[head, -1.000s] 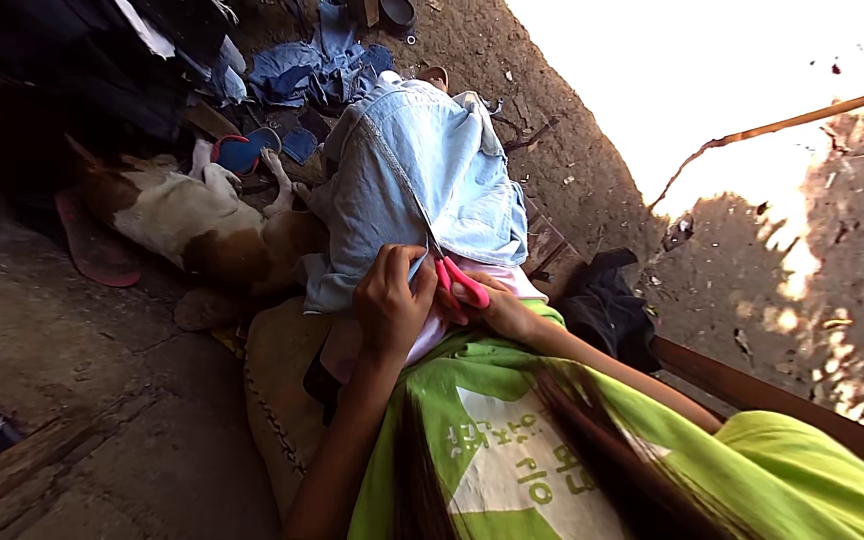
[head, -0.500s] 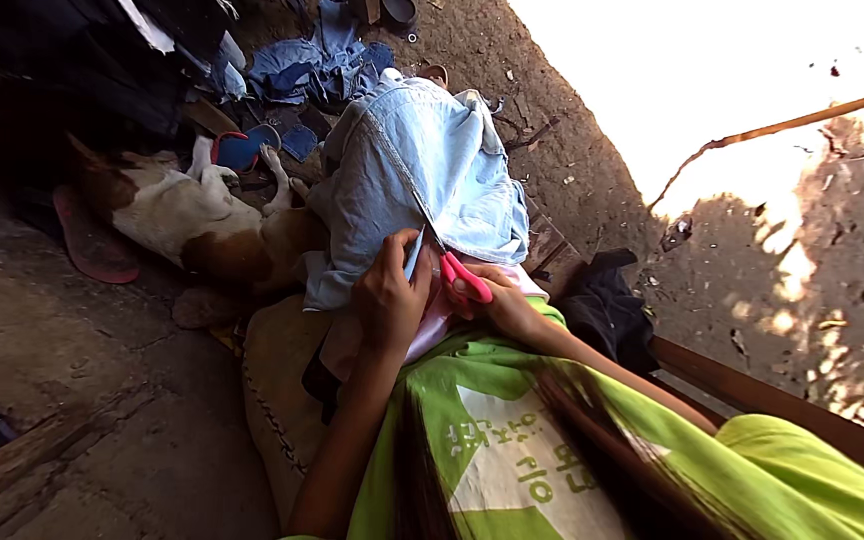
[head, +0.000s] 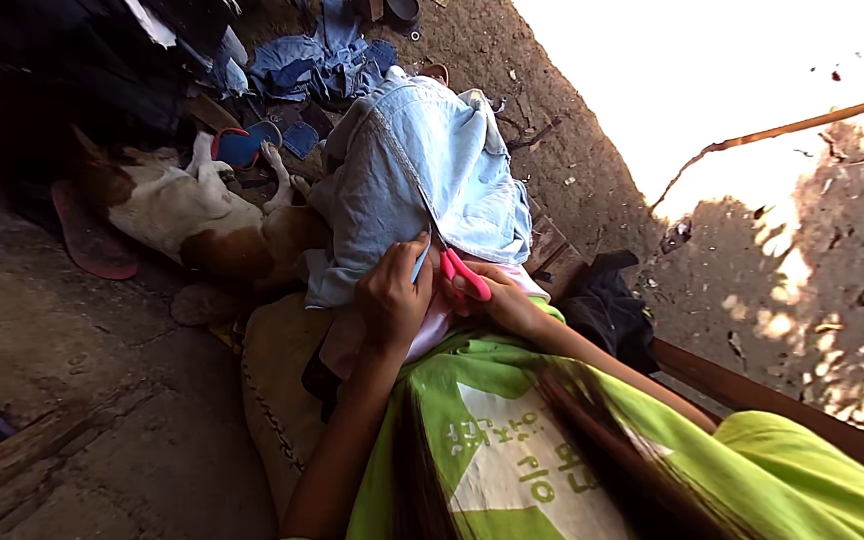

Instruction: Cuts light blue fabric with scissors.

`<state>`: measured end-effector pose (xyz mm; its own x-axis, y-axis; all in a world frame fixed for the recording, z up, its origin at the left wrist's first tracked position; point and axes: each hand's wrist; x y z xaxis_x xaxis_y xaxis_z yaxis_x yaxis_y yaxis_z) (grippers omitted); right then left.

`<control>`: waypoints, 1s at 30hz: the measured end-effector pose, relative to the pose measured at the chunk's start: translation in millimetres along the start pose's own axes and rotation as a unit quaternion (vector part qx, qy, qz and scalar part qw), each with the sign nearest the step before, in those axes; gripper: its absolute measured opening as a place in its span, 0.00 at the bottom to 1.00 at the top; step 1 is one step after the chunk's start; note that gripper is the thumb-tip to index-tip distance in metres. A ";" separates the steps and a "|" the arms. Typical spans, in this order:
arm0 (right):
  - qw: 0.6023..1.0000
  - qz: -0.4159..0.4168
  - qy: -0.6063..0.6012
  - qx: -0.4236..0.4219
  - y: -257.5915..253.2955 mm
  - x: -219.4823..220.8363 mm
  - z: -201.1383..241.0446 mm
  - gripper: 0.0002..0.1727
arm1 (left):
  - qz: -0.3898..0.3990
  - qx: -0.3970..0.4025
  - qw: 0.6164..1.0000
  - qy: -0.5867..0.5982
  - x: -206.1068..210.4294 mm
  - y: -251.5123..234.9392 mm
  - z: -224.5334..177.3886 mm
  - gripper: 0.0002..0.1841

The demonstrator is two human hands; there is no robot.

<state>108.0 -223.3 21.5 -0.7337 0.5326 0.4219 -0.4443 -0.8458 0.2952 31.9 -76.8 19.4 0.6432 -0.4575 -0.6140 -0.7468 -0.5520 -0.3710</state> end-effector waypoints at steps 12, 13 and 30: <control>1.000 0.014 0.001 0.018 -4.5 -4.3 1.7 0.17 | -0.017 0.003 1.000 0.018 1.2 -0.4 0.3 0.07; 1.000 0.014 0.003 0.012 -4.6 -4.9 0.8 0.17 | -0.019 0.004 1.000 0.018 1.4 -0.4 0.6 0.07; 1.000 0.012 -0.003 0.019 -9.5 -3.9 3.9 0.17 | -0.012 0.000 1.000 0.019 2.9 0.8 0.1 0.07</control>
<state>117.1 -217.2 20.4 -0.7404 0.5132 0.4342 -0.4070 -0.8563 0.3181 33.1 -78.5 17.3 0.6671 -0.4695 -0.5784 -0.7307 -0.5636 -0.3854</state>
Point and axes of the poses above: each hand's wrist, its own y-axis away from the middle knuckle, its own x-axis out of the palm, z = x × y, and after that the axes turned 4 degrees about -x, right-handed
